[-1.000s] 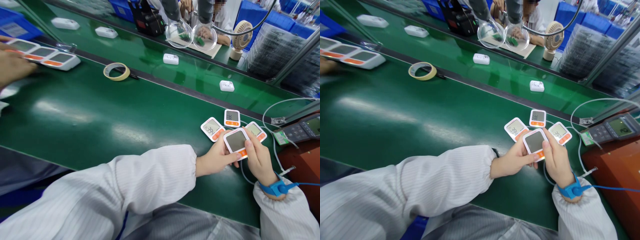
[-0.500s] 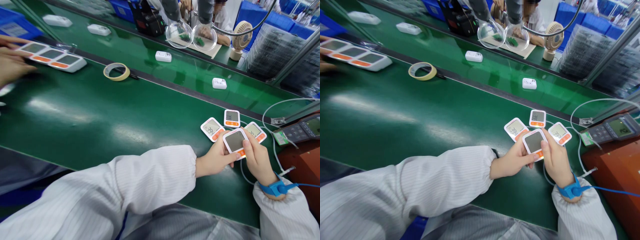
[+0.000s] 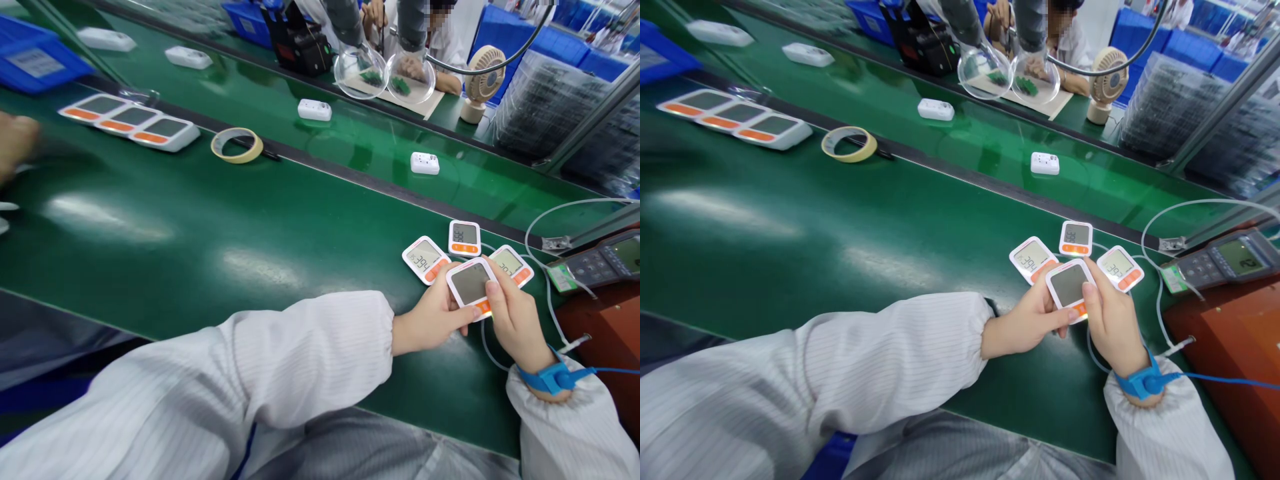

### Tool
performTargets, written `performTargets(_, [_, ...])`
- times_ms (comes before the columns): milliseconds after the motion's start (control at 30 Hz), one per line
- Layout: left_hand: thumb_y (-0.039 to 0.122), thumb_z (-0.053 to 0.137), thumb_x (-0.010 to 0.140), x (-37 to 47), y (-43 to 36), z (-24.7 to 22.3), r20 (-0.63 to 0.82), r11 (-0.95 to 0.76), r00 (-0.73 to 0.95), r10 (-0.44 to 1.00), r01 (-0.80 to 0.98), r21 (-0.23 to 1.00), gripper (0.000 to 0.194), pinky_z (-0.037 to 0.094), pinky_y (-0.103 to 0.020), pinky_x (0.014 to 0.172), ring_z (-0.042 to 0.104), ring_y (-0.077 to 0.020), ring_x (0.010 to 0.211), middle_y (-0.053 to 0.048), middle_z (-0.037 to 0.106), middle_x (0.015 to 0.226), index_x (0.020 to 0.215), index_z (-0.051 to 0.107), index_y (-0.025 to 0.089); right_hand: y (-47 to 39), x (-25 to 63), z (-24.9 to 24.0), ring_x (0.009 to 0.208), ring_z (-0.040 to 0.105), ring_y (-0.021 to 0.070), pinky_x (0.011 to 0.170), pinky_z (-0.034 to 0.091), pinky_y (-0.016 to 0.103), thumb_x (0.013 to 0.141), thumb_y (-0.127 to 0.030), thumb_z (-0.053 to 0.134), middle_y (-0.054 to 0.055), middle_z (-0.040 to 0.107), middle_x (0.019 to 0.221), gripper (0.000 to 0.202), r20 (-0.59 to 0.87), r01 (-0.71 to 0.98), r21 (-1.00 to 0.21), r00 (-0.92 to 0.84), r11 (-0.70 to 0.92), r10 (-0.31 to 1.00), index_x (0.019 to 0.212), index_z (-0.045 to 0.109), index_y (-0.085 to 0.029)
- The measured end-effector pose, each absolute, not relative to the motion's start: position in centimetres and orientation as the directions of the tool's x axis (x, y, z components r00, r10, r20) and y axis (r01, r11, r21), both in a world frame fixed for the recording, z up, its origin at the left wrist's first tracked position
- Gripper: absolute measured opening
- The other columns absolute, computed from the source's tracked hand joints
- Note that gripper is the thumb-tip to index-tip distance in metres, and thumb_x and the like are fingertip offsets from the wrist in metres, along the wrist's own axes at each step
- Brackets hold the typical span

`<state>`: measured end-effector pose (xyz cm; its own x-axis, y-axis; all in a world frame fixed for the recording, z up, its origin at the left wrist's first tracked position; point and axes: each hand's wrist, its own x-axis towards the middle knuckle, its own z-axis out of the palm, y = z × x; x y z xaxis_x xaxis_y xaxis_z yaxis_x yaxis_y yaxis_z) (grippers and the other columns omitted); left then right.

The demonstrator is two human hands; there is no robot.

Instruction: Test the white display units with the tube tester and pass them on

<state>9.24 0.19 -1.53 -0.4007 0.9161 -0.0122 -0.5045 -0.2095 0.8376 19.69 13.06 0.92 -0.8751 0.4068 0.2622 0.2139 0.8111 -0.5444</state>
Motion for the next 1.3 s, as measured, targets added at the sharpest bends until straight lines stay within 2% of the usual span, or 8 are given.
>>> performTargets(900, [0.026,0.077,0.077,9.24,0.13,-1.47,-0.035,-0.19,-0.399,0.916,-0.51,0.839,0.06,0.047,-0.019,0.047,0.054,-0.0054,0.06,0.0,0.053,0.098,0.12,0.037,0.024,12.98,19.62,0.97,0.102,0.07,0.0256,0.074,0.057,0.031,0.105,-0.042,0.033,0.01,0.073,0.112,0.047,0.243,0.222,-0.55,-0.88,0.805,0.408,0.141,0.054,-0.02])
performTargets(1300, [0.025,0.079,0.074,9.16,0.22,-1.43,-0.052,-0.185,-0.404,0.913,-0.525,0.831,0.062,0.046,-0.021,0.047,0.055,-0.0055,0.057,0.0,0.055,0.099,0.119,0.037,0.024,13.04,19.6,1.01,0.109,0.068,0.0256,0.08,0.056,0.032,0.106,-0.042,0.032,0.01,0.072,0.113,0.048,0.229,0.219,-0.563,-0.885,0.797,0.405,0.141,0.053,-0.018])
